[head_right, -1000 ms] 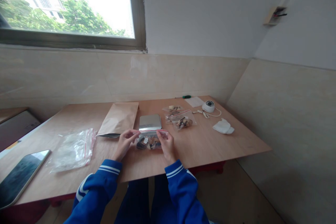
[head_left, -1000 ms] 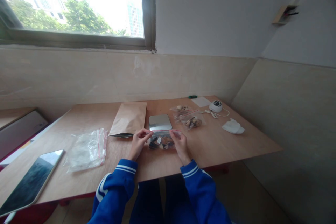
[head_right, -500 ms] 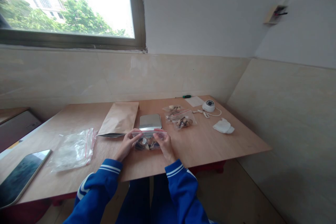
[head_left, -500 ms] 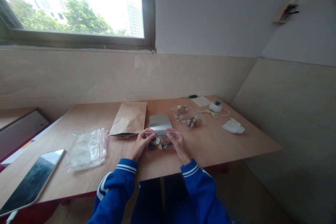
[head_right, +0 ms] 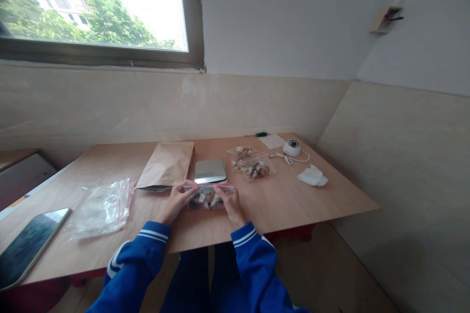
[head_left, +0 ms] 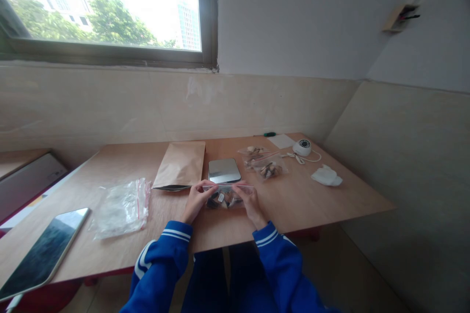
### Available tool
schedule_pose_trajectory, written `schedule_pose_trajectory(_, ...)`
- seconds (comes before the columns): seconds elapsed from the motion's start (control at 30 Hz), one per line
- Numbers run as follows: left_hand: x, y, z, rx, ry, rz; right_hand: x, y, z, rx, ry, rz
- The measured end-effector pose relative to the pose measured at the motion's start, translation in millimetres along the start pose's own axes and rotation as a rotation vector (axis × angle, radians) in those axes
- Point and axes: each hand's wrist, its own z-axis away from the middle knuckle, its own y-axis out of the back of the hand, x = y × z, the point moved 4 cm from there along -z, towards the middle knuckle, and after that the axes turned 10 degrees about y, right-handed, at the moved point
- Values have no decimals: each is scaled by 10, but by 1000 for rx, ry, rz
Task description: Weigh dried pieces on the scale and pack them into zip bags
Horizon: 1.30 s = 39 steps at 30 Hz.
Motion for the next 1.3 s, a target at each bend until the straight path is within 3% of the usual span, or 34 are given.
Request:
schedule_pose_trajectory(0.2,23,28,-24,54,-41,-11,-34,48,-19,-2,28,64)
schedule_pose_trajectory(0.33,37,43,-22,87,-58,42,-385,103,-43,72,339,402)
schedule_pose_trajectory(0.4,36,29,-18,56,-56,48,-575,-20,-51,-52,491,669)
schedule_pose_trajectory(0.47,38,13,-11,23,-61,41,-678,-214,-65,-274,567,888)
schedule_pose_trajectory(0.53,50,8,-2,12,-70,35,-708,-381,-91,-459,572,1023)
schedule_pose_trajectory(0.63,80,4,15,-5,-64,54,-711,-508,-144,-579,542,1088)
schedule_pose_trajectory(0.87,154,-12,46,-23,-37,57,-703,-538,-195,-628,518,1143)
schedule_pose_trajectory(1.13,172,-32,67,-65,-64,8,-689,-579,-174,-624,422,1380)
schedule_pose_trajectory(1.3,190,-9,75,-7,-55,54,-750,-490,-185,-663,432,1315)
